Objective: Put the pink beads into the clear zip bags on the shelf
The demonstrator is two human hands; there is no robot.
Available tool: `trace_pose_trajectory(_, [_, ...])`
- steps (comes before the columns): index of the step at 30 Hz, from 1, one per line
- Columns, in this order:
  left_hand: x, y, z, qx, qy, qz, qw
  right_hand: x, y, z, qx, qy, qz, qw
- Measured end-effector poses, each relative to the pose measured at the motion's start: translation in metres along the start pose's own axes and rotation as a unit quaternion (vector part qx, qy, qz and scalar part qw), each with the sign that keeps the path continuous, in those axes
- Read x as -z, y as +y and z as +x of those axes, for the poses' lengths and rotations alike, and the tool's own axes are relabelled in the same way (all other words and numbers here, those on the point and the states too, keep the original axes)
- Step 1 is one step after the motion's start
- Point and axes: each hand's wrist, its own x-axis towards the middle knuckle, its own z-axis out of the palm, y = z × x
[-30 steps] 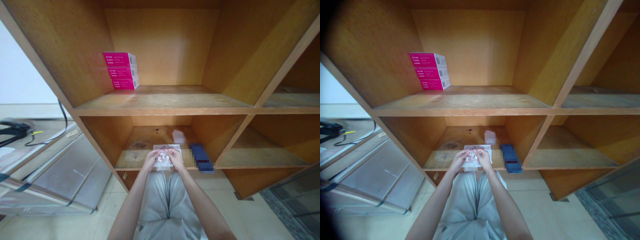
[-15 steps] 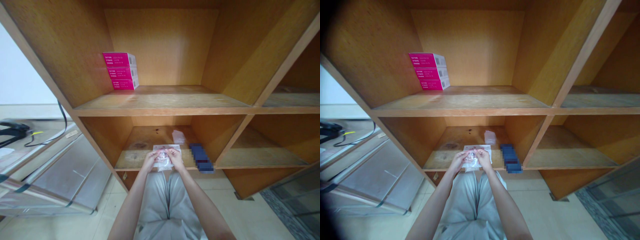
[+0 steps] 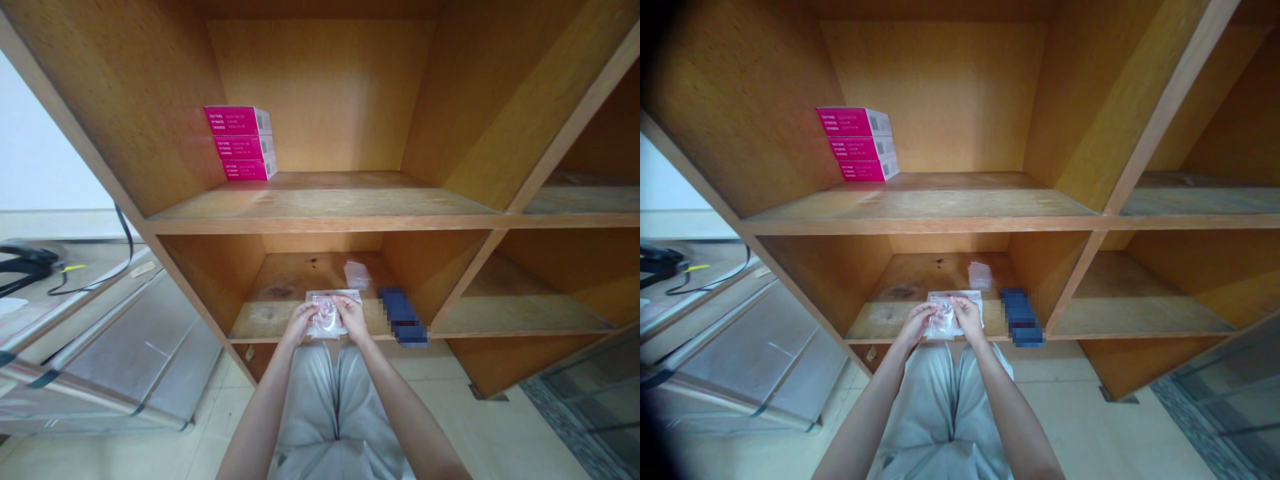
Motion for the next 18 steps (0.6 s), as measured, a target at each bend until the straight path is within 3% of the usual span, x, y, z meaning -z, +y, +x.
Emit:
trace_pose_trajectory(5, [-0.0011,-0.0023,0.0023,-0.013,0.014,-0.005,1.0,-0.0024,-0.0036,-0.0014,0.021,0.028,0.049,0.998])
trace_pose_trajectory(12, [0.001,-0.0051,0.0049,-0.023,0.021,0.003,1.0,-0.0012,-0.0048,-0.0022,0.045,0.016,-0.021,0.999])
trace_pose_trajectory(18, [0.0019,-0.0025,0.0025,-0.029,0.047,-0.03,0.998,0.0,-0.0029,-0.0003,0.046,0.054,-0.004,0.997])
